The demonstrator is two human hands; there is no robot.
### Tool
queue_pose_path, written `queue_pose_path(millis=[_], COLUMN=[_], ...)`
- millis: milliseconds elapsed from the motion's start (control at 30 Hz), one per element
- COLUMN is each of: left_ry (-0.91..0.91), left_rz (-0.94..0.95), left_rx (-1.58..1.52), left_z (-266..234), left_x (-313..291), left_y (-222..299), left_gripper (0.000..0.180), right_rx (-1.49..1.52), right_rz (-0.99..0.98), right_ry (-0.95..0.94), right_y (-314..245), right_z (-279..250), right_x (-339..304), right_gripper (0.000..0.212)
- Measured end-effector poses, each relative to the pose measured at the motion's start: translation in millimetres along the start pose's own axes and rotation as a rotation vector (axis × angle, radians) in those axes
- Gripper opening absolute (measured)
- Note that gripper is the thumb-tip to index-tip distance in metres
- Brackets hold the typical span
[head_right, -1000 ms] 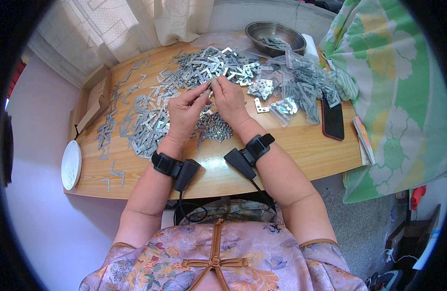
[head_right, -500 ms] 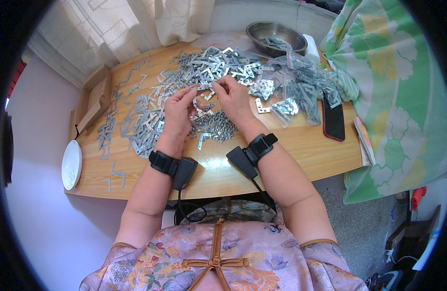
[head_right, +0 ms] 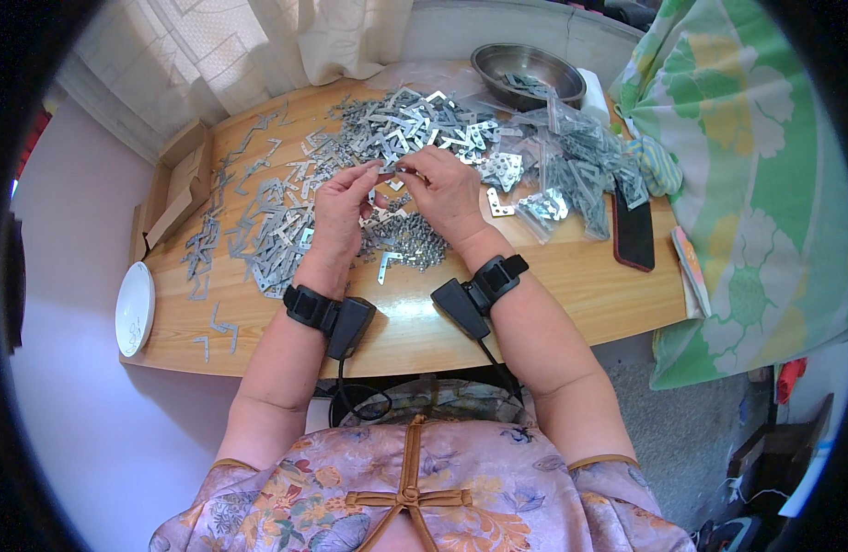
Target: Inspecting and sorting a large quantity of small L-shaped metal brackets on a wooden table.
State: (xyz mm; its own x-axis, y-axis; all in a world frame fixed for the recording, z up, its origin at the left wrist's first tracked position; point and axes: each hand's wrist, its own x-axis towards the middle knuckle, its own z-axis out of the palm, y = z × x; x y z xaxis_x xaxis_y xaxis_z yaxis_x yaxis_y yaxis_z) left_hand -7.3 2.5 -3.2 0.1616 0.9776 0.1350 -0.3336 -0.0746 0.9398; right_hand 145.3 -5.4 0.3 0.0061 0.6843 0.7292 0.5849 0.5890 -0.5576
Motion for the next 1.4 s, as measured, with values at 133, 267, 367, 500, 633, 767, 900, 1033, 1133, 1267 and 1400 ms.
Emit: queue_pose_path(millis=[133,267,367,500,633,767,900,1033,1133,1267,1400], left_ry=[-0.029,-0.05,-0.075,-0.074,-0.095,-0.088,-0.068,-0.081,-0.086,-0.09,-0.064], left_rz=[0.013,-0.011,-0.006,-0.002,0.005,0.005,0.005,0.014,0.024,0.031,0.009], left_rx=[-0.004,0.003,0.009,-0.011,-0.041,-0.053,-0.076,-0.028,-0.016,-0.023,-0.057], left_z=[0,0,-1,-1,1,2,4,2,1,1,0], left_x=[-1,-2,-2,-1,-2,-3,-3,-2,-2,-2,-1], left_y=[-1,1,2,-1,2,3,3,1,1,0,0], left_gripper=[0.023,0.024,0.024,0.024,0.024,0.023,0.023,0.022,0.021,0.02,0.02], right_rx=[-0.006,0.023,0.039,0.118,0.066,0.061,0.049,0.047,0.076,0.078,0.224], right_rz=[-0.016,-0.022,-0.011,0.034,-0.055,0.007,-0.062,-0.097,-0.015,-0.069,-0.004], right_ry=[0.005,0.031,0.032,0.071,0.043,0.011,0.04,0.045,0.022,0.034,0.044], right_y=[1,4,6,7,7,-2,3,5,5,6,6], right_z=[2,4,5,7,4,1,3,3,3,4,7], right_x=[0,-1,-2,-2,0,0,-1,-1,-1,-2,-3], right_gripper=[0.007,0.007,0.007,0.007,0.008,0.007,0.009,0.01,0.009,0.009,0.01])
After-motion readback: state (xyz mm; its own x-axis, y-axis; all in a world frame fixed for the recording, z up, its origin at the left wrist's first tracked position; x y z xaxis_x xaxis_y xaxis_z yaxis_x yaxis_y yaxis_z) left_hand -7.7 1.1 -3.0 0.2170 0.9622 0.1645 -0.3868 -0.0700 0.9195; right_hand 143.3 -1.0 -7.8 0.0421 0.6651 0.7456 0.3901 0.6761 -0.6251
